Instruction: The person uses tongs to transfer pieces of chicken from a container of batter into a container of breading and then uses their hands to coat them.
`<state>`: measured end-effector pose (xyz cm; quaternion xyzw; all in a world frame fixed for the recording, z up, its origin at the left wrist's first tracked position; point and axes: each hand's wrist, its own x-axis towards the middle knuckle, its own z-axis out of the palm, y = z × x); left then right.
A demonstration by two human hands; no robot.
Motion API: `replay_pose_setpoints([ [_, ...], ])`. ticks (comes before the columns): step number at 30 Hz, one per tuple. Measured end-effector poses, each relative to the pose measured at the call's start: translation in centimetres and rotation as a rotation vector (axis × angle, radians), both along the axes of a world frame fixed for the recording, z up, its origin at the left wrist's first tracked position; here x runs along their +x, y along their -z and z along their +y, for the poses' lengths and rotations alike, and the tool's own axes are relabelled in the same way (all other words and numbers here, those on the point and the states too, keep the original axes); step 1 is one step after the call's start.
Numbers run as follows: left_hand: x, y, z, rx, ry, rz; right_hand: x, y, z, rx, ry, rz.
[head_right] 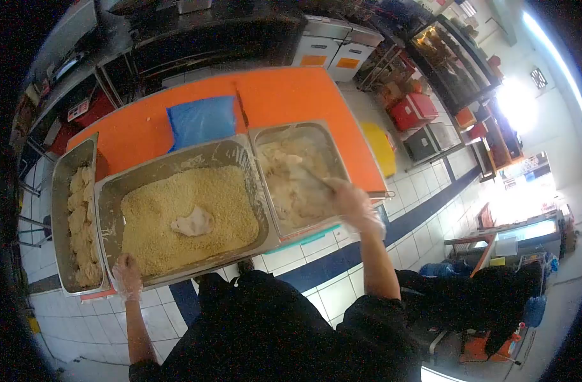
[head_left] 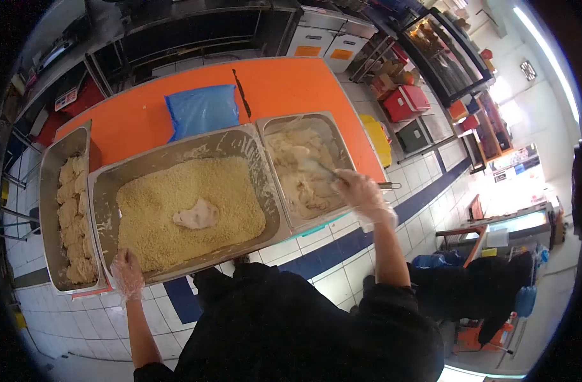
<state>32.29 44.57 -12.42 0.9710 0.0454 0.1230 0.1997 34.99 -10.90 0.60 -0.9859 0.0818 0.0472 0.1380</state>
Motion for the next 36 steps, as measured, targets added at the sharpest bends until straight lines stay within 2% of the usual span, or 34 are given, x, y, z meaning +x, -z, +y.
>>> replay_pose_setpoints([
  [1,0.1,-0.4,-0.2,0.000,0.001,0.004,-0.4,-0.8,-0.8,0.092,0.026,-0.075],
  [3,0.4,-1.0,-1.0,-0.087,-0.110,0.075,-0.9,-2.5,-2.5,0.111,0.020,-0.096],
  [5,0.4,-0.4,-0.5,-0.087,-0.076,0.039,-1.4,-4.1,-3.8,0.201,0.034,-0.174],
  [6,0.3,-0.3,-0.4,-0.082,-0.045,0.005,-1.4,-5.0,-4.4,0.258,0.076,-0.094],
  [7,0.2,-0.2,-0.3,-0.085,-0.047,0.008,-1.7,-5.8,-4.5,0.256,0.074,-0.091],
  [9,0.1,-0.3,-0.1,-0.108,-0.084,0.105,-2.0,-7.0,-4.3,0.448,0.168,-0.126],
  [10,0.1,-0.1,-0.1,-0.106,-0.106,0.112,-1.9,-7.0,-4.8,0.482,0.129,-0.155],
  [11,0.1,0.2,-0.2,-0.023,-0.088,0.060,-2.0,-7.3,-4.9,0.528,0.210,-0.133],
  [12,-0.1,0.4,-0.1,0.067,-0.076,0.013,-2.1,-6.7,-6.0,0.542,0.187,-0.162],
  [16,-0.1,0.5,0.2,-0.043,-0.109,0.098,-2.1,-11.6,-1.8,0.576,0.253,-0.124],
  [17,0.0,0.4,0.3,-0.035,-0.134,0.103,-2.1,-11.7,-2.1,0.614,0.174,-0.153],
  [19,0.0,0.0,-0.1,-0.040,-0.110,0.015,-1.6,-12.7,-0.8,0.658,0.263,-0.142],
  [23,0.1,-0.4,-0.4,-0.066,-0.136,-0.021,0.2,-14.0,5.1,0.688,0.082,-0.017],
  [24,0.2,0.0,-0.4,-0.068,-0.132,-0.022,1.2,-12.8,5.6,0.761,-0.030,0.046],
  [26,0.0,0.0,-0.3,-0.071,-0.135,-0.027,2.8,-8.0,7.3,0.985,-0.337,0.003],
  [27,-0.1,-0.1,-0.3,-0.061,-0.121,-0.043,4.7,-4.4,7.8,0.812,-0.122,0.177],
  [29,-0.2,-0.3,-0.6,-0.052,-0.111,-0.061,6.4,-0.8,12.5,0.596,-0.316,0.298],
  [31,-0.1,-0.6,-0.5,-0.029,-0.120,0.043,8.4,5.3,12.3,0.300,-0.574,0.228],
  [34,0.0,-0.1,-0.2,0.021,-0.101,0.006,6.8,1.5,12.0,0.307,-0.476,0.215],
  [36,-0.4,-0.8,-0.6,0.054,-0.097,0.027,6.0,-1.7,9.2,0.305,-0.442,0.166],
])
